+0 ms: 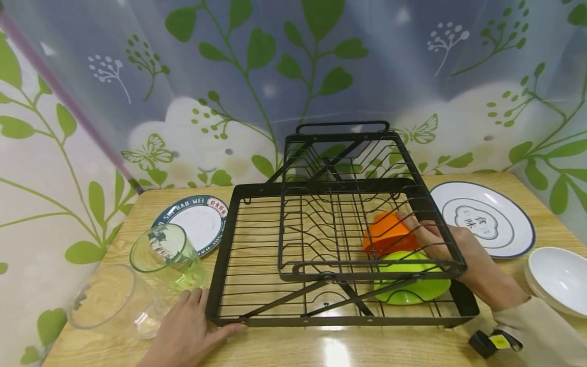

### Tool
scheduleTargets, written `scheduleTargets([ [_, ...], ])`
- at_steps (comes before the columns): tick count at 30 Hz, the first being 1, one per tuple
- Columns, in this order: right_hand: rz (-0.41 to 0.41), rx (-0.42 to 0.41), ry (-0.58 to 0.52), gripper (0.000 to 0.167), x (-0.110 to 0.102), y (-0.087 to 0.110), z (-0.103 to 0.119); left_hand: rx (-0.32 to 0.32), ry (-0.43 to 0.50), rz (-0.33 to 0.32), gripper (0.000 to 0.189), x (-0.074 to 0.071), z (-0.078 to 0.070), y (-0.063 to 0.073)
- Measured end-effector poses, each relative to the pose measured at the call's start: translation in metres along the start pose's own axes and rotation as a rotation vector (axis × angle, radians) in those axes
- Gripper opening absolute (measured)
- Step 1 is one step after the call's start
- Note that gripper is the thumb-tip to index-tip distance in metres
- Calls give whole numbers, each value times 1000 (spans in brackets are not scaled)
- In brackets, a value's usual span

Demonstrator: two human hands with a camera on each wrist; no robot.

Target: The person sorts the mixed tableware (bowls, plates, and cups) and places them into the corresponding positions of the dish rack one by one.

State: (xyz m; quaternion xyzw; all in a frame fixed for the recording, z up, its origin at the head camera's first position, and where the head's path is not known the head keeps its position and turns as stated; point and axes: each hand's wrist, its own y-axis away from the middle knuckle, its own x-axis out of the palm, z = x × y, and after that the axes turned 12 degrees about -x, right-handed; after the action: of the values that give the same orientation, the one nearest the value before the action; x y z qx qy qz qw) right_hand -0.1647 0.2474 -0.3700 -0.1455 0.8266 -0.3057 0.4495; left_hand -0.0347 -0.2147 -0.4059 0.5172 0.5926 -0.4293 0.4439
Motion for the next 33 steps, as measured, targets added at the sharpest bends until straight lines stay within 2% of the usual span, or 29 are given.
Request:
scheduleTargets([
  [9,72,64,-80,34,-2,11,1,12,0,-10,81,1,0,0],
  [15,131,80,-89,37,-8,10,0,18,0,-12,81,0,0,1],
  [24,179,205,-151,51,-15,8,-3,17,4,-4,81,0,0,0],
  [33,256,264,-177,51,-18,10,-2,20,6,-4,82,0,1,0],
])
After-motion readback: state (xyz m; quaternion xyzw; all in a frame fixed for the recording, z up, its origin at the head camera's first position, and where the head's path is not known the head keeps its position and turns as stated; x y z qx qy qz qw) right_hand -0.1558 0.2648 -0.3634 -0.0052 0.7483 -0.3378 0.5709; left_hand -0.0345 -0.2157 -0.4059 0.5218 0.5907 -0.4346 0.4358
